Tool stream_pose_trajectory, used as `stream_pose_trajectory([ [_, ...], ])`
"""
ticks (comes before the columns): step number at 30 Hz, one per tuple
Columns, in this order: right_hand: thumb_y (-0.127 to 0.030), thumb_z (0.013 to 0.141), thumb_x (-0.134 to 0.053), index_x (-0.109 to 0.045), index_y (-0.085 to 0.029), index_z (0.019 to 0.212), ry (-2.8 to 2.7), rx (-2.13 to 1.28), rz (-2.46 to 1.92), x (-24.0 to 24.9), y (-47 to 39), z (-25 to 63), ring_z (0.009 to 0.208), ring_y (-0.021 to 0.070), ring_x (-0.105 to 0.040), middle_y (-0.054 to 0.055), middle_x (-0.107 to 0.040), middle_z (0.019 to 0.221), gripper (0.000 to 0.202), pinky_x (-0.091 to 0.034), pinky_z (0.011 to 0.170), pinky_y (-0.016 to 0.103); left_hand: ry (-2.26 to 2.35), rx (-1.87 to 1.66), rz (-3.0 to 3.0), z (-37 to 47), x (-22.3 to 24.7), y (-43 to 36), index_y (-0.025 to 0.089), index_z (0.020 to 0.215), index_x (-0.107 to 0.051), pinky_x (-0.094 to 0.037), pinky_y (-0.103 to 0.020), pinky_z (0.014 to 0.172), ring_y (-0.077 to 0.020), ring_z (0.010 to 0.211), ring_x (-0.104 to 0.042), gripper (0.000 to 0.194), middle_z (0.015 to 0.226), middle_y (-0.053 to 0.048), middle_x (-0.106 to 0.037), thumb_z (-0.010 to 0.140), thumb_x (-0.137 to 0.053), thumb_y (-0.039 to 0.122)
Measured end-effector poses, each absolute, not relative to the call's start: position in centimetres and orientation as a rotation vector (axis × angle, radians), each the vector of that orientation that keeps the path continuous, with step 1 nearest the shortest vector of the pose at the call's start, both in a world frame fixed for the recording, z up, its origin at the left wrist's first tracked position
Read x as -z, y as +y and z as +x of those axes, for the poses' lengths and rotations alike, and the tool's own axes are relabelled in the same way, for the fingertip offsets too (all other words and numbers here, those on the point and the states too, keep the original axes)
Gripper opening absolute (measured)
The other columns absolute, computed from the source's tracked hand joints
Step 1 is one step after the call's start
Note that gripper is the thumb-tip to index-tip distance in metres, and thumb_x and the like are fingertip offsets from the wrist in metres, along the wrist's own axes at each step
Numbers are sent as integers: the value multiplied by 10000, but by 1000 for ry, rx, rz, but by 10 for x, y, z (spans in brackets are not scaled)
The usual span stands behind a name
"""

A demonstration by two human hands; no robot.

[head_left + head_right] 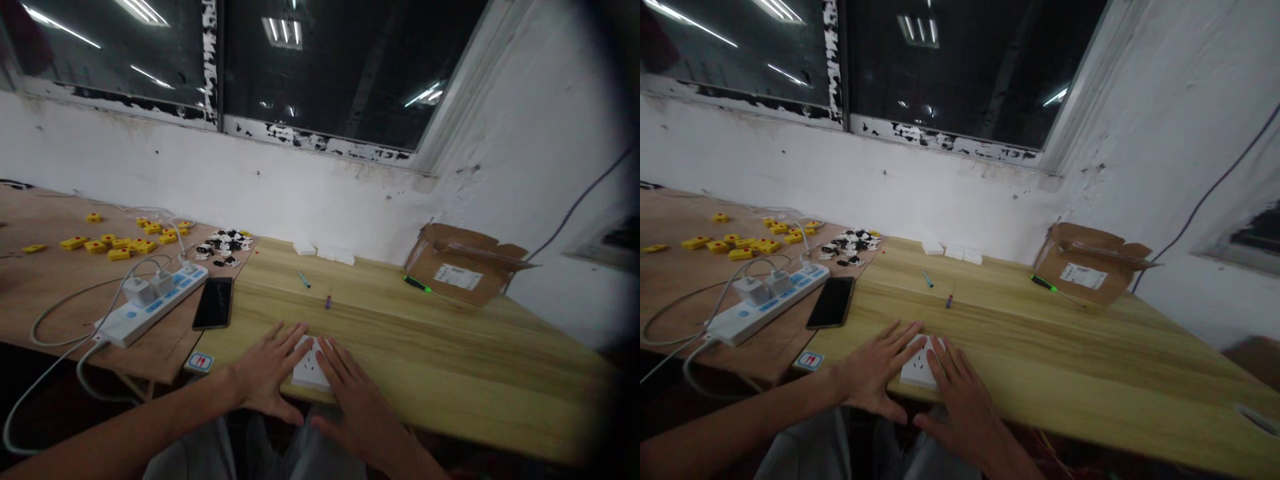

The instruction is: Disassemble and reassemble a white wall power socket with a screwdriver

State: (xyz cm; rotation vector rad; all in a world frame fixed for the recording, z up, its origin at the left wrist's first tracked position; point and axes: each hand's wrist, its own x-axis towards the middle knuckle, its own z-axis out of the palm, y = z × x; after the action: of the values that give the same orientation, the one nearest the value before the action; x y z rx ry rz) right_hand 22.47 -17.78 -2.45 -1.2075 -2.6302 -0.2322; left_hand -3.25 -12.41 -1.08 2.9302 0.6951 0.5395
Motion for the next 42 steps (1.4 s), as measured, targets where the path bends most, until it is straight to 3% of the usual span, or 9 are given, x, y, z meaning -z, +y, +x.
stream_pose_trajectory([
  [6, -278, 842, -669, -424, -72, 1425, -2527, 539, -1194, 47, -186, 217, 1444, 368, -236, 214, -319, 1541, 664, -434, 1071, 511, 690, -573, 2985, -28, 21, -139, 75, 1523, -184, -182, -506, 1181, -344, 1465, -199, 838, 1573, -230, -224, 920, -497, 567],
  [10, -103, 830, -551, -436, -86, 1412, -2550, 565, -1069, 45, -193, 224, 1390, 335, -370, 204, -428, 1483, 594, -461, 1052, 487, 708, -665, 2977, -27, 21, -155, 91, 1492, -272, -249, -513, 1155, -347, 1422, -311, 657, 1523, -215, -359, 951, -505, 385],
  [15, -178, 909, -475, -411, -120, 1415, -2531, 209, -995, 2, -209, 220, 1288, 258, -513, 187, -531, 1398, 513, -470, 1040, 437, 667, -794, 2898, -26, -5, -177, 170, 1452, -329, -332, -404, 1129, -247, 1322, -472, 564, 1431, -130, -514, 977, -480, 433],
  [20, -287, 956, -496, -486, -210, 1335, -2456, -160, -1121, -51, -224, 213, 1127, 233, -620, 97, -644, 1263, 387, -494, 957, 378, 657, -869, 2768, -24, -37, -183, 231, 1294, -497, -492, -283, 900, -195, 1042, -659, 375, 1170, -45, -689, 985, -483, 443],
  [25, -385, 953, -521, -544, -240, 1268, -2391, -176, -1193, -74, -225, 217, 1052, 237, -648, 66, -680, 1185, 348, -505, 891, 341, 601, -909, 2644, -16, -51, -173, 243, 1276, -542, -505, -235, 825, -169, 935, -693, 350, 1080, -14, -720, 980, -508, 425],
  [29, -292, 962, -488, -547, -232, 1284, -2409, -39, -1168, -64, -201, 234, 1105, 231, -630, 83, -660, 1234, 333, -506, 932, 345, 526, -991, 2546, 6, -46, -146, 260, 1286, -554, -497, -251, 931, -174, 1051, -665, 351, 1165, -18, -699, 955, -561, 376],
  [32, -177, 906, -492, -522, -224, 1346, -2359, 195, -1255, -31, -160, 274, 1244, 255, -550, 103, -562, 1385, 444, -491, 1000, 404, 558, -981, 2626, 23, -34, -118, 313, 1408, -440, -363, -341, 1136, -198, 1354, -448, 430, 1478, -16, -473, 981, -488, 277],
  [35, -168, 907, -455, -523, -218, 1364, -2122, 359, -1463, 11, -106, 337, 1294, 252, -512, 106, -500, 1448, 466, -459, 1055, 440, 741, -927, 2715, 28, -13, -86, 319, 1504, -272, -321, -431, 1169, -234, 1444, -297, 583, 1592, -26, -270, 962, -466, 223],
  [42, -119, 883, -380, -608, -143, 1272, -1858, 480, -1684, 48, 41, 446, 1304, 273, -501, 159, -540, 1383, 452, -443, 1062, 497, 960, -1026, 2763, 15, 56, -16, 367, 1436, -406, -506, -358, 1041, -247, 1272, -544, 633, 1422, -7, -540, 855, -598, 205],
])
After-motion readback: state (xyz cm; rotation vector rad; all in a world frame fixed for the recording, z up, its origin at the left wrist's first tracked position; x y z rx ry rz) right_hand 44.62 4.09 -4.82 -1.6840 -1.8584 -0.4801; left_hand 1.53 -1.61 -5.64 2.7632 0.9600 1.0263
